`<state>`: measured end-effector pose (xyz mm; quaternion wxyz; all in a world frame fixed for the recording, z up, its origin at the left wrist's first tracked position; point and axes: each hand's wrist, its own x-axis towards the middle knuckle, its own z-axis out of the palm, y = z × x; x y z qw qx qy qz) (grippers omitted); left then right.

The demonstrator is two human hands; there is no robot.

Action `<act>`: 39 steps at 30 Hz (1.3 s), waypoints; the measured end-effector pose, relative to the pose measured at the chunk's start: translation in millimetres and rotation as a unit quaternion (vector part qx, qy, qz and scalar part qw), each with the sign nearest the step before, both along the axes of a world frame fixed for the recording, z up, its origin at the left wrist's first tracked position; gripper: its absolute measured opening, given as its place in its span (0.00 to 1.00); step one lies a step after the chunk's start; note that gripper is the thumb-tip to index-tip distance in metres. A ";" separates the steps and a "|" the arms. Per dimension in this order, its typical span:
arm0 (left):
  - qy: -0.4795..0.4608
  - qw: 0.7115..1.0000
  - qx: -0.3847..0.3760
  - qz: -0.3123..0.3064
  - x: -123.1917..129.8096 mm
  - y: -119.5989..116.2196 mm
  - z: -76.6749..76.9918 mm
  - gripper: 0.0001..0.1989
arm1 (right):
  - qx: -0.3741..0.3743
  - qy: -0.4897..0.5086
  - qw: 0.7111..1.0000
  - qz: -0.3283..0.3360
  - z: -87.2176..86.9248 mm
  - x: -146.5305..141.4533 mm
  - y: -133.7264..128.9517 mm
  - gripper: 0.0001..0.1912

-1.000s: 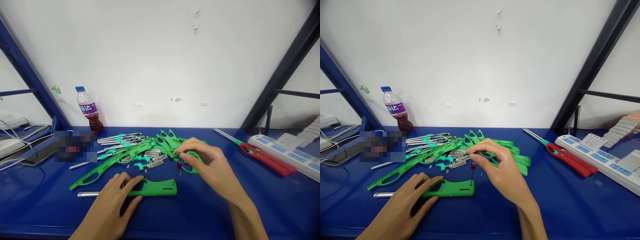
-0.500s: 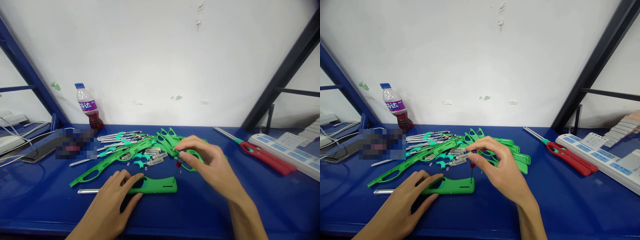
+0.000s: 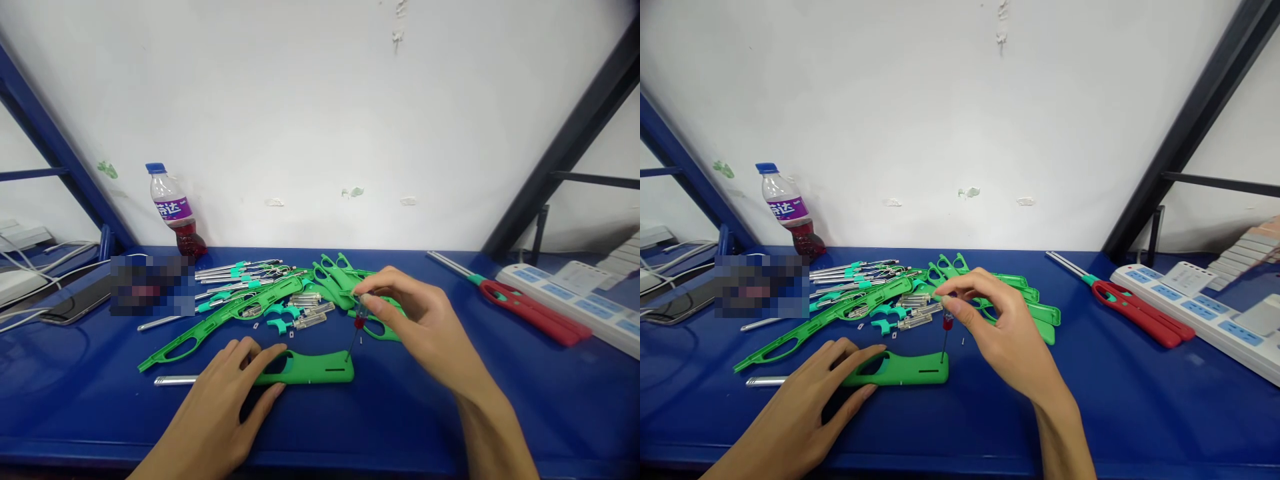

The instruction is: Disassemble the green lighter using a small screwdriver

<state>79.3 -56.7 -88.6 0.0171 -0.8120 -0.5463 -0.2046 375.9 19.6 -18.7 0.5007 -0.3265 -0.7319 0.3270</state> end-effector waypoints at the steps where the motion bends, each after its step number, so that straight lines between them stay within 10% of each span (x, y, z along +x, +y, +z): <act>1: 0.001 1.000 0.001 -0.001 -0.1 -0.1 0.2 0.21 | -0.004 -0.002 1.000 -0.001 -0.2 0.1 -0.1 0.05; 39: -0.020 1.000 -0.005 0.000 2.3 1.0 2.1 0.19 | -0.009 -0.010 1.000 -0.001 0.1 -1.5 -0.1 0.07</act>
